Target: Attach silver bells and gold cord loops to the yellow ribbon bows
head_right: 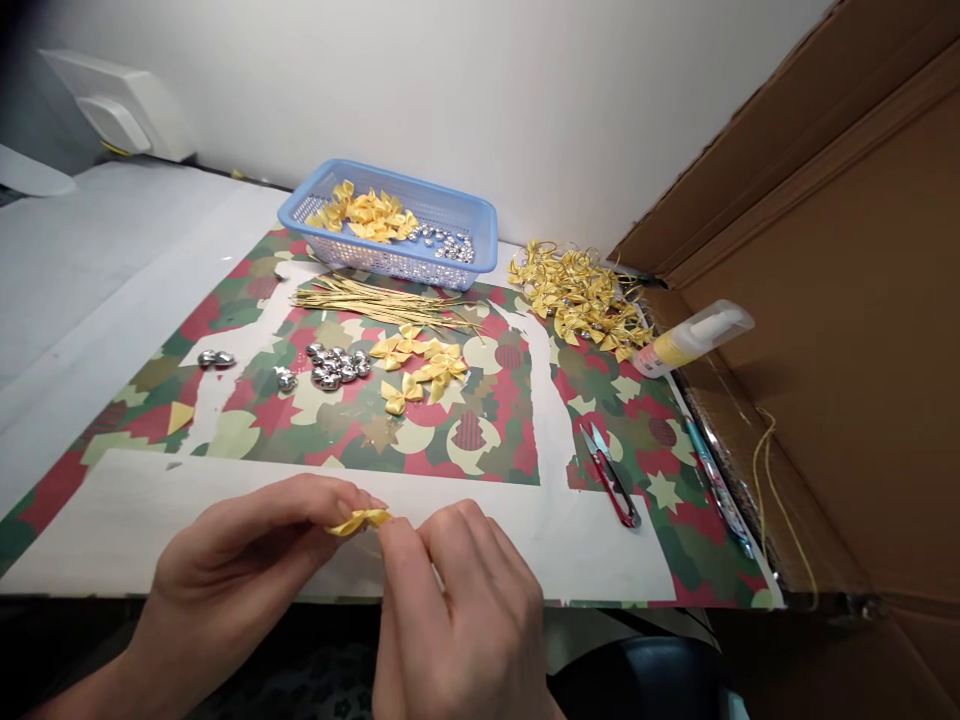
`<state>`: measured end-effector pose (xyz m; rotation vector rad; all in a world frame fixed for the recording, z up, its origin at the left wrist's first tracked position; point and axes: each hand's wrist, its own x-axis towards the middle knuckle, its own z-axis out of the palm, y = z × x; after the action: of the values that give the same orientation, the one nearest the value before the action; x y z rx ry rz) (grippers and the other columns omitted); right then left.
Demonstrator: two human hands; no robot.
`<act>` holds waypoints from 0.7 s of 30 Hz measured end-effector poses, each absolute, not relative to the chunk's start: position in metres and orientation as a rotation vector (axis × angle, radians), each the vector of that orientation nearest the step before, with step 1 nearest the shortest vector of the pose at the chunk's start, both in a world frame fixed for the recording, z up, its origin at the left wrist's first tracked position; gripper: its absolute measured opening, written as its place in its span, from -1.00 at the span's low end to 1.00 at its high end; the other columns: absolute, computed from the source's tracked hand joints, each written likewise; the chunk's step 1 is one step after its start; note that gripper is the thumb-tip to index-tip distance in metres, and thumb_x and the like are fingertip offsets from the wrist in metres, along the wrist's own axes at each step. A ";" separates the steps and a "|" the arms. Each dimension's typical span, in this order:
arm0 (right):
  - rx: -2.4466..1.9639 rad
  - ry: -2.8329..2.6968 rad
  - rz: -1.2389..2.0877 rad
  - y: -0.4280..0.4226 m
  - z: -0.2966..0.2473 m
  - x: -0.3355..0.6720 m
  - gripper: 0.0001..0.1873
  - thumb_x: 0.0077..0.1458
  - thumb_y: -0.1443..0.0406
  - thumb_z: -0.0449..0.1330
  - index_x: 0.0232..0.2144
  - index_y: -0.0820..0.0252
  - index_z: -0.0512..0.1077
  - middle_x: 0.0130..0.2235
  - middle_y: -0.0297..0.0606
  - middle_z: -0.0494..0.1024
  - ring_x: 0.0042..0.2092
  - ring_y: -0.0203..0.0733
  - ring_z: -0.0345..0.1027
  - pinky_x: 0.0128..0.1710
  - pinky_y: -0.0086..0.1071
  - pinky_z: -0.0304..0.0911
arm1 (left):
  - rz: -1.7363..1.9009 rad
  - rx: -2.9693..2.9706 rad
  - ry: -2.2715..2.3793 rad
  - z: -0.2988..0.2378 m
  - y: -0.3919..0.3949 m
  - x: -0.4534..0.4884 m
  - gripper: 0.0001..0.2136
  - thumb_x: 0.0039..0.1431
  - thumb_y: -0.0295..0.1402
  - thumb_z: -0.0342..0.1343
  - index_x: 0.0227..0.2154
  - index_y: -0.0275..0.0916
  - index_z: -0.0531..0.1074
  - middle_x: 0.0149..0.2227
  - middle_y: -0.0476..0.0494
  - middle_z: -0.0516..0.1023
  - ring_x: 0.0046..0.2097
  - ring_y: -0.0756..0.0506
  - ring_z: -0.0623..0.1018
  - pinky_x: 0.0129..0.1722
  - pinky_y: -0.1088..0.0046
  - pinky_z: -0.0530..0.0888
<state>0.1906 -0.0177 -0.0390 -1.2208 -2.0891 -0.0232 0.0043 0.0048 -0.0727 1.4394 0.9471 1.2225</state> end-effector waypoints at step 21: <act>-1.264 -1.890 0.330 -0.023 -0.043 0.187 -0.60 0.24 0.60 0.07 -0.05 0.11 0.47 -0.40 -0.34 0.21 -0.40 -0.25 0.18 -0.48 -0.36 0.10 | 1.295 1.563 0.727 -0.071 0.008 0.001 -0.70 0.27 -0.73 0.14 -0.21 -0.14 0.54 -0.17 -0.01 0.72 -0.17 -0.05 0.71 -0.07 0.55 0.63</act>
<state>0.1873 -0.0233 -0.0429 -1.2636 -1.8898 0.3296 0.0006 0.0085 -0.0709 1.5634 0.7271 1.2948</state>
